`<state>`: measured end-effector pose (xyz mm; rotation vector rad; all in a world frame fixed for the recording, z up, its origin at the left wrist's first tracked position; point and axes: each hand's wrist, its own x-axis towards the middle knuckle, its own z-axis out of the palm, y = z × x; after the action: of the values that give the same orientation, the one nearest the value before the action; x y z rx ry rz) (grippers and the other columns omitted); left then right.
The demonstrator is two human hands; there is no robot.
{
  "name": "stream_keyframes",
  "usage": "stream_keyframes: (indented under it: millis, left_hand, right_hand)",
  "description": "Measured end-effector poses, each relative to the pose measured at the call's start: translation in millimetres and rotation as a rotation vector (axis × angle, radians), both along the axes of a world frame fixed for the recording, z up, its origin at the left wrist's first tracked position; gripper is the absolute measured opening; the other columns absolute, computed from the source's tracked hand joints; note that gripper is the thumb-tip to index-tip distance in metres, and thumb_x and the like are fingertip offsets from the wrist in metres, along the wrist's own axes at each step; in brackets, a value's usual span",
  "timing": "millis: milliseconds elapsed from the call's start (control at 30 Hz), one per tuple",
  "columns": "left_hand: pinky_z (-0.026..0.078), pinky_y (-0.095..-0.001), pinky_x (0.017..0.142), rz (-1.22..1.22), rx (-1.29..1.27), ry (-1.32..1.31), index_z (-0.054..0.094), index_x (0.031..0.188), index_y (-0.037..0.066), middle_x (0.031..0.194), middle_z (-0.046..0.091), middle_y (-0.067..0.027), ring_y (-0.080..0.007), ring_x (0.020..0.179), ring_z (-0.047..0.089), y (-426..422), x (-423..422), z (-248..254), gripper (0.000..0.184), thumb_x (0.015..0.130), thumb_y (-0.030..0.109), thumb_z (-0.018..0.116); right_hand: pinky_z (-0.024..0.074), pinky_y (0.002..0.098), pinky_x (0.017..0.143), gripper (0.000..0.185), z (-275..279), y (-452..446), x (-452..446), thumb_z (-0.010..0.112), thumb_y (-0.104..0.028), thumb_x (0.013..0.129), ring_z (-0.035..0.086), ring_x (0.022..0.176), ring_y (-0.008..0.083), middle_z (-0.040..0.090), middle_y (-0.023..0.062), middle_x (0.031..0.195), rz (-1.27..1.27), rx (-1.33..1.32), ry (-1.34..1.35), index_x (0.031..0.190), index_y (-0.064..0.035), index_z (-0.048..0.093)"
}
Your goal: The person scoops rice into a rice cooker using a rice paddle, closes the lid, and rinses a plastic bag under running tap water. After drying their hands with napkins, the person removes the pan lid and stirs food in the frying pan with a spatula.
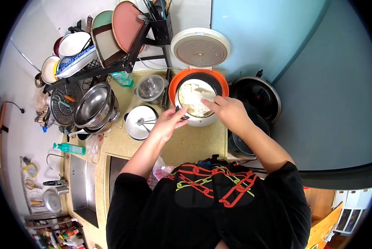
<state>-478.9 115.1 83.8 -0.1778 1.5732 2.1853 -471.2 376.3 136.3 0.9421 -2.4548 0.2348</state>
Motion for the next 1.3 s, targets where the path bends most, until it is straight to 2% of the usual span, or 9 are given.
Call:
stream_keyframes:
  millis: [133,167,267,367,467,500,633,833,1300]
  left_hand:
    - [0.055,-0.0277,0.088,0.094,-0.058,0.122,0.070,0.104,0.008,0.105,0.069,-0.0003,-0.0081,0.096,0.065,2.2,-28.0,-20.2,0.023,0.095,0.028,0.076]
    - [0.052,-0.0235,0.081,0.110,-0.112,0.178,0.071,0.096,0.011,0.094,0.067,0.0040,-0.0049,0.087,0.062,3.4,-33.0,-15.9,0.015,0.094,0.024,0.078]
    - [0.047,-0.0226,0.071,0.098,-0.401,0.420,0.066,0.085,0.003,0.084,0.058,0.0038,-0.0048,0.075,0.054,-3.6,-54.1,-23.1,0.019,0.087,0.014,0.082]
    - [0.051,-0.0277,0.074,0.087,-0.818,0.762,0.063,0.085,-0.001,0.101,0.067,-0.0094,-0.0163,0.085,0.067,-0.9,-61.7,-18.3,0.026,0.080,0.011,0.086]
    - [0.055,-0.0349,0.085,0.162,-0.972,1.049,0.064,0.091,0.000,0.127,0.064,-0.0228,-0.0340,0.109,0.069,12.5,-60.6,-17.4,0.030,0.075,0.012,0.087]
    - [0.054,-0.0421,0.095,0.102,-1.080,1.142,0.066,0.094,0.002,0.147,0.052,-0.0242,-0.0430,0.129,0.056,13.7,-61.3,-15.9,0.029,0.075,0.012,0.086]
    - [0.056,-0.0437,0.097,-0.060,-1.310,1.388,0.066,0.093,0.006,0.154,0.046,-0.0170,-0.0415,0.139,0.048,20.2,-59.9,-3.6,0.024,0.076,0.010,0.081]
    - [0.058,-0.0398,0.095,-0.134,-1.429,1.505,0.064,0.089,0.008,0.154,0.047,-0.0128,-0.0362,0.142,0.046,21.6,-66.9,-4.8,0.018,0.080,0.015,0.079]
    - [0.052,-0.0449,0.102,-0.046,-1.199,1.402,0.062,0.087,0.003,0.153,0.048,-0.0164,-0.0398,0.139,0.049,23.7,-61.4,3.8,0.026,0.074,0.009,0.084]
  right_hand:
    - [0.0535,0.0387,0.063,0.046,-6.8,0.7,-24.8,0.065,-0.010,0.083,0.065,0.072,0.0264,0.058,0.0066,0.079,-0.101,-0.086,-0.049,0.127,-0.0210,0.070]
    - [0.0537,0.0397,0.064,0.043,-6.9,2.4,-32.8,0.063,-0.011,0.085,0.066,0.073,0.0277,0.059,0.0075,0.080,-0.132,-0.112,-0.078,0.126,-0.0219,0.071]
    - [0.0533,0.0408,0.063,0.035,-6.0,17.7,-46.4,0.064,-0.012,0.087,0.067,0.073,0.0297,0.063,0.0092,0.078,-0.184,-0.267,-0.163,0.118,-0.0255,0.076]
    - [0.0517,0.0406,0.065,0.032,-8.8,34.7,-48.8,0.068,-0.013,0.088,0.066,0.074,0.0311,0.064,0.0101,0.081,-0.210,-0.351,-0.226,0.116,-0.0256,0.077]
    - [0.0507,0.0403,0.064,0.029,-24.3,52.2,-48.8,0.069,-0.013,0.088,0.065,0.074,0.0308,0.063,0.0089,0.081,-0.235,-0.315,-0.234,0.114,-0.0249,0.078]
    - [0.0508,0.0406,0.064,0.028,-29.4,56.0,-47.8,0.069,-0.013,0.088,0.065,0.074,0.0307,0.063,0.0084,0.080,-0.254,-0.286,-0.239,0.112,-0.0247,0.078]
    - [0.0533,0.0431,0.066,0.027,-43.9,63.0,-40.4,0.065,-0.012,0.086,0.067,0.075,0.0314,0.065,0.0100,0.081,-0.309,-0.177,-0.255,0.107,-0.0228,0.079]
    - [0.0514,0.0431,0.061,0.027,-46.8,67.8,-32.5,0.063,-0.011,0.086,0.065,0.070,0.0305,0.059,0.0091,0.074,-0.353,-0.078,-0.143,0.103,-0.0224,0.080]
    - [0.0514,0.0437,0.062,0.030,-26.2,66.9,-15.7,0.060,-0.012,0.090,0.064,0.070,0.0310,0.059,0.0087,0.076,-0.500,-0.099,-0.213,0.111,-0.0238,0.078]
